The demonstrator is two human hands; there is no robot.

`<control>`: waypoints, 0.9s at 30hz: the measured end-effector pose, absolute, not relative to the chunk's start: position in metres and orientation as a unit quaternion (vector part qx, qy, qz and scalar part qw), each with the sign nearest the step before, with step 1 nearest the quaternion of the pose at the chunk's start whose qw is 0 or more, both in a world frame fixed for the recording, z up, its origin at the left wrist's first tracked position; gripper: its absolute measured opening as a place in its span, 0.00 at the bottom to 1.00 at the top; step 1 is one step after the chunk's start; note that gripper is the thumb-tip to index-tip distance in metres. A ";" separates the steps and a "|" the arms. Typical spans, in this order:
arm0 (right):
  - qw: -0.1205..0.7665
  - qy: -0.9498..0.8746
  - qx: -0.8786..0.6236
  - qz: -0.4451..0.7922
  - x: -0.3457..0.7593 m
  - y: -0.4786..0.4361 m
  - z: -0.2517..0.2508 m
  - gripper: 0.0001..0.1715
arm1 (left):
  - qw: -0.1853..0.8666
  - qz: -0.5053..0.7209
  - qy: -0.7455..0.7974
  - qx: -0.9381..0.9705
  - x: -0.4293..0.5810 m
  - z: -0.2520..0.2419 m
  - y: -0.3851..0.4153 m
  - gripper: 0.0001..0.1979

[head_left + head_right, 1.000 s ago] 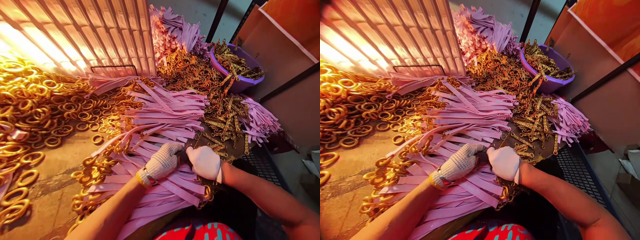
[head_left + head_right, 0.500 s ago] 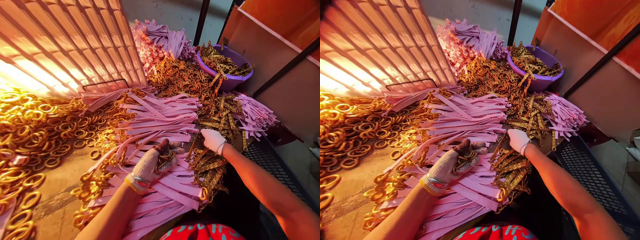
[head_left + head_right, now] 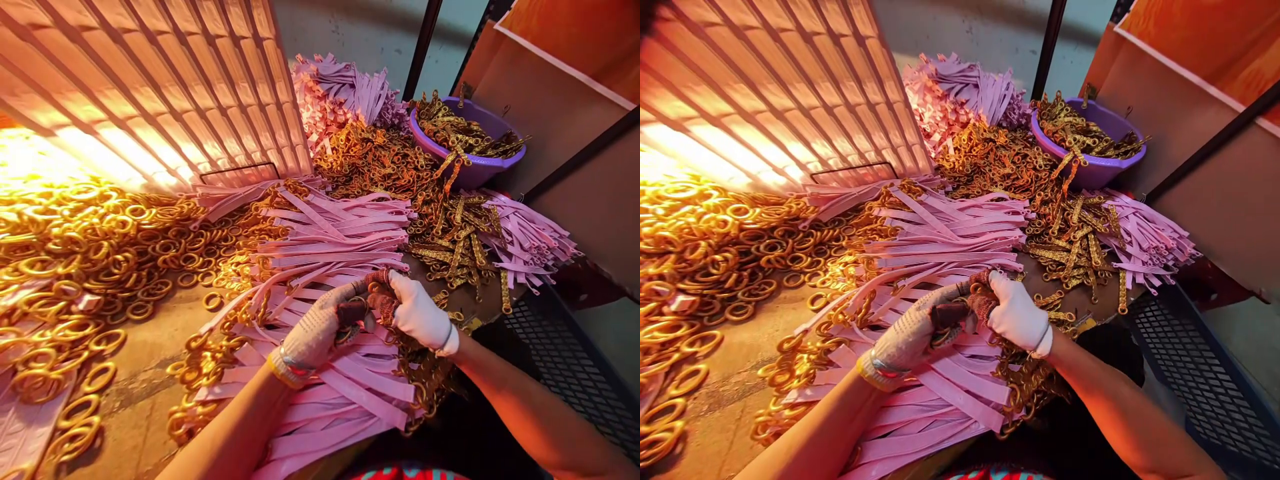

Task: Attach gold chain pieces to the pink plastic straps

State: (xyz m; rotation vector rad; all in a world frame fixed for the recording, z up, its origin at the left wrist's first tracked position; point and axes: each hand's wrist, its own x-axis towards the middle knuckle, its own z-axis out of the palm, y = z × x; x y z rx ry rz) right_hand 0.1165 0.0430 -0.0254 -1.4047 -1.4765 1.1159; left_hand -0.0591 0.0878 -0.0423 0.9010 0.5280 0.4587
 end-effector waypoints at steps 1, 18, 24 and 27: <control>0.406 -0.564 -0.548 0.467 0.110 0.043 -0.028 0.17 | 0.831 0.230 0.240 0.446 -0.058 -0.044 0.086 0.22; 0.352 -0.524 -0.575 0.521 0.098 0.040 -0.017 0.14 | 0.819 0.256 0.259 0.442 -0.045 -0.051 0.080 0.23; 0.414 -0.449 -0.570 0.550 0.107 0.041 -0.025 0.18 | 0.839 0.201 0.280 0.420 -0.049 -0.048 0.084 0.18; 0.450 -0.426 -0.538 0.571 0.109 0.044 -0.031 0.19 | 0.821 0.199 0.304 0.440 -0.051 -0.043 0.087 0.20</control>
